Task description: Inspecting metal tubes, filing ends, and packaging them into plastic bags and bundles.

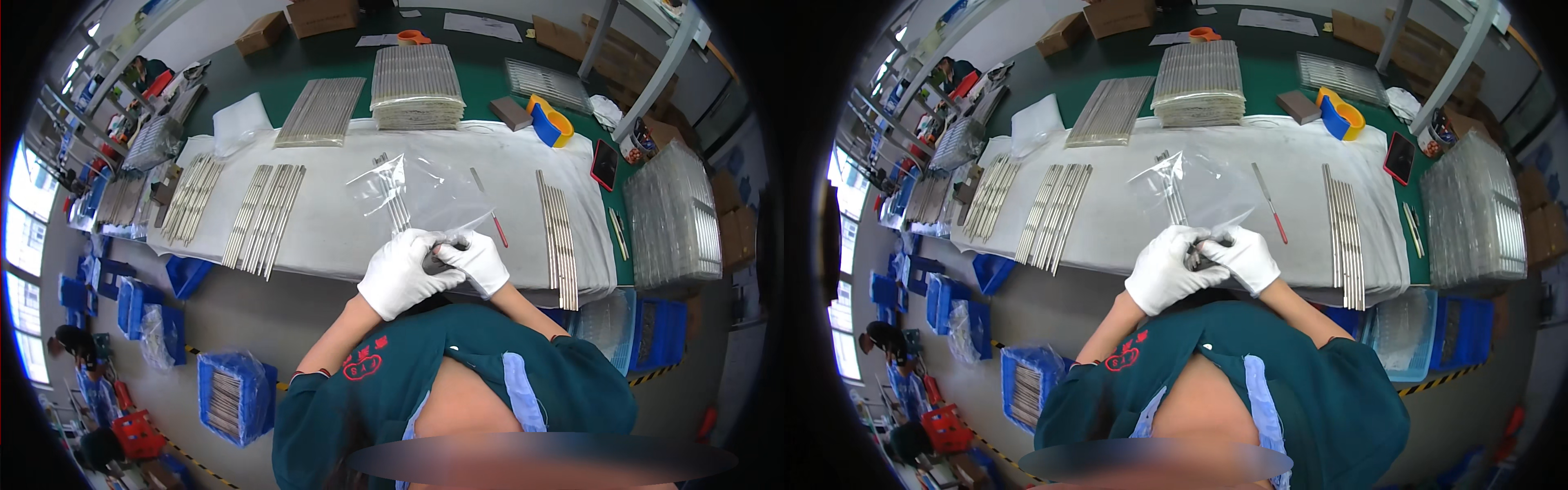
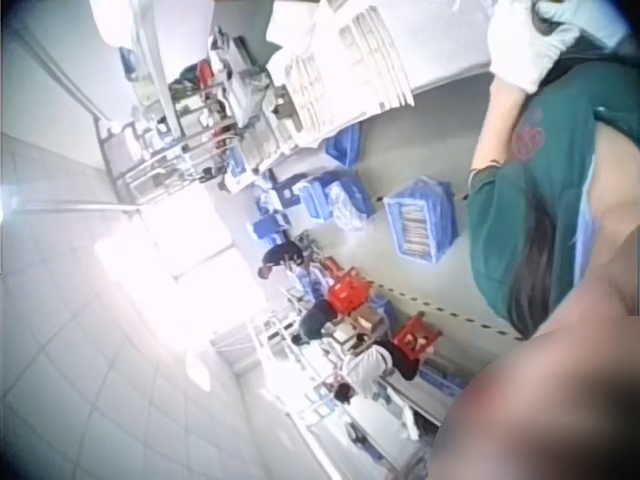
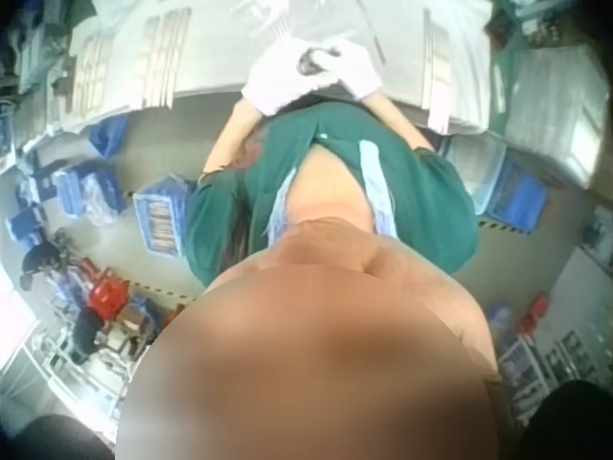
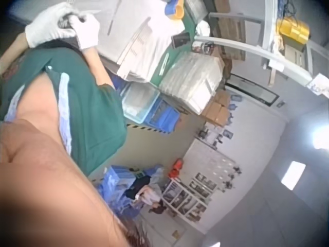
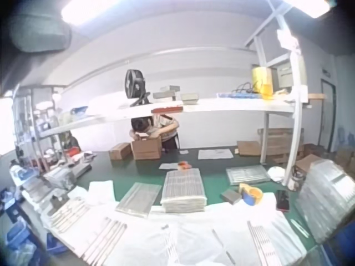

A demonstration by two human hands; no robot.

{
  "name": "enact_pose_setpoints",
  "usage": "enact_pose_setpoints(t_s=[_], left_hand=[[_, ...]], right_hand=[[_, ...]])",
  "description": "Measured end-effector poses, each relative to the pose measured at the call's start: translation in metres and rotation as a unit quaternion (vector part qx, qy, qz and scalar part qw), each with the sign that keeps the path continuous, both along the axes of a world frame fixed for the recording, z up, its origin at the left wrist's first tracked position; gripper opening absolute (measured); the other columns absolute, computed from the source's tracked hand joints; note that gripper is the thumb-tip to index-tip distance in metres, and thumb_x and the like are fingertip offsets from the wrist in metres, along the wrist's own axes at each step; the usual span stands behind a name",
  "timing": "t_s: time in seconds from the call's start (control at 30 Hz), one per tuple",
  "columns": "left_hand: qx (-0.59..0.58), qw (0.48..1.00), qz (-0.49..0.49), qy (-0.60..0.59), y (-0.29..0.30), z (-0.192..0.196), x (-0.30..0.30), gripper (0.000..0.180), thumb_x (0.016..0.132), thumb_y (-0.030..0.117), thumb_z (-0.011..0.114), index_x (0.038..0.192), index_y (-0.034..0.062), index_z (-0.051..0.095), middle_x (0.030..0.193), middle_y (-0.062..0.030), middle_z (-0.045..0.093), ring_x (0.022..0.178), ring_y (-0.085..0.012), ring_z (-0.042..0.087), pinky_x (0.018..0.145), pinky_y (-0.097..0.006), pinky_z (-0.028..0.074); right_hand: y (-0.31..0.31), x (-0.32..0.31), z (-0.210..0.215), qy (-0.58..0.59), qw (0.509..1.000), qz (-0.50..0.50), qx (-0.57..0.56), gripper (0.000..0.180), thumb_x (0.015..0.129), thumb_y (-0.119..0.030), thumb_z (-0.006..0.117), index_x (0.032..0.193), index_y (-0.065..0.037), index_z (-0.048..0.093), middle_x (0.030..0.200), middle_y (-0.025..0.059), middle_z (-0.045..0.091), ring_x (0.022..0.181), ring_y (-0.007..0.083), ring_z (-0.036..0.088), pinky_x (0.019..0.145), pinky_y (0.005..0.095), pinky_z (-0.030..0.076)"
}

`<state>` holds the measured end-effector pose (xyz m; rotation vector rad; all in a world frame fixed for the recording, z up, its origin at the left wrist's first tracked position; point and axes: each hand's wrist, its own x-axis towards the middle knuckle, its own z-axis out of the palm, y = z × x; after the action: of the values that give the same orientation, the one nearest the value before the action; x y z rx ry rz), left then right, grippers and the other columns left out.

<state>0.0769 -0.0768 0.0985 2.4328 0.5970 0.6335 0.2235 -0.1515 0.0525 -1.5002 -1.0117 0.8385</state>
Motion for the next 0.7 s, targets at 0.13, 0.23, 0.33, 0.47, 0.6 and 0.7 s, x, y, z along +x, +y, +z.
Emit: enact_pose_setpoints(t_s=[0.13,0.23,0.33,0.47,0.6,0.7], left_hand=[[-0.091,0.994,-0.014,0.052,0.01,-0.004,-0.011,0.024,0.075,0.021,0.065,0.096,0.0108,0.062,0.088,-0.0089,0.061,0.082,-0.0269,0.059,0.072,-0.034,0.047],[-0.09,0.996,-0.017,0.011,0.013,-0.008,-0.022,0.018,0.077,0.016,0.062,0.094,0.0103,0.063,0.081,-0.0095,0.062,0.076,-0.0272,0.06,0.068,-0.034,0.048],[-0.083,0.993,0.048,-0.075,0.007,-0.027,-0.024,0.009,0.074,0.013,0.064,0.08,0.0078,0.061,0.072,-0.0096,0.061,0.068,-0.0274,0.06,0.062,-0.034,0.048],[-0.047,0.976,0.178,-0.12,-0.007,-0.036,-0.024,0.01,0.07,0.01,0.065,0.069,0.0068,0.055,0.066,-0.0097,0.059,0.061,-0.0281,0.059,0.058,-0.036,0.047],[-0.058,0.933,0.305,-0.181,0.011,-0.043,-0.033,0.01,0.071,0.007,0.063,0.071,0.0037,0.053,0.063,-0.0089,0.058,0.057,-0.021,0.058,0.056,-0.032,0.047],[-0.183,0.884,0.37,-0.22,0.045,-0.041,-0.046,0.013,0.076,0.011,0.063,0.076,0.0006,0.054,0.06,-0.007,0.056,0.054,-0.0159,0.054,0.055,-0.027,0.045]], right_hand=[[0.001,-0.006,0.008,-0.076,0.997,0.01,0.0,0.022,0.073,-0.022,0.071,0.078,-0.001,0.064,0.065,0.009,0.062,0.058,0.014,0.059,0.055,0.0273,0.046],[0.002,-0.01,0.008,-0.134,0.99,0.038,0.019,0.021,0.075,-0.024,0.069,0.076,-0.003,0.063,0.064,0.0119,0.06,0.057,0.0209,0.059,0.054,0.0301,0.046],[0.004,-0.015,0.006,-0.14,0.986,0.078,0.041,0.02,0.079,-0.025,0.064,0.078,-0.005,0.061,0.064,0.0135,0.058,0.058,0.0282,0.058,0.054,0.0332,0.046],[0.01,-0.02,0.011,-0.22,0.962,0.144,0.068,0.018,0.083,-0.024,0.055,0.08,-0.006,0.06,0.066,0.0122,0.059,0.06,0.0307,0.057,0.055,0.0376,0.045],[0.014,-0.026,0.022,-0.285,0.893,0.285,0.202,0.015,0.081,-0.021,0.055,0.074,-0.008,0.058,0.062,0.0102,0.056,0.056,0.0297,0.055,0.052,0.0376,0.044],[0.012,-0.032,0.027,-0.302,0.879,0.283,0.235,0.013,0.078,-0.018,0.058,0.069,-0.008,0.057,0.058,0.0077,0.054,0.053,0.0272,0.054,0.05,0.0357,0.044]])
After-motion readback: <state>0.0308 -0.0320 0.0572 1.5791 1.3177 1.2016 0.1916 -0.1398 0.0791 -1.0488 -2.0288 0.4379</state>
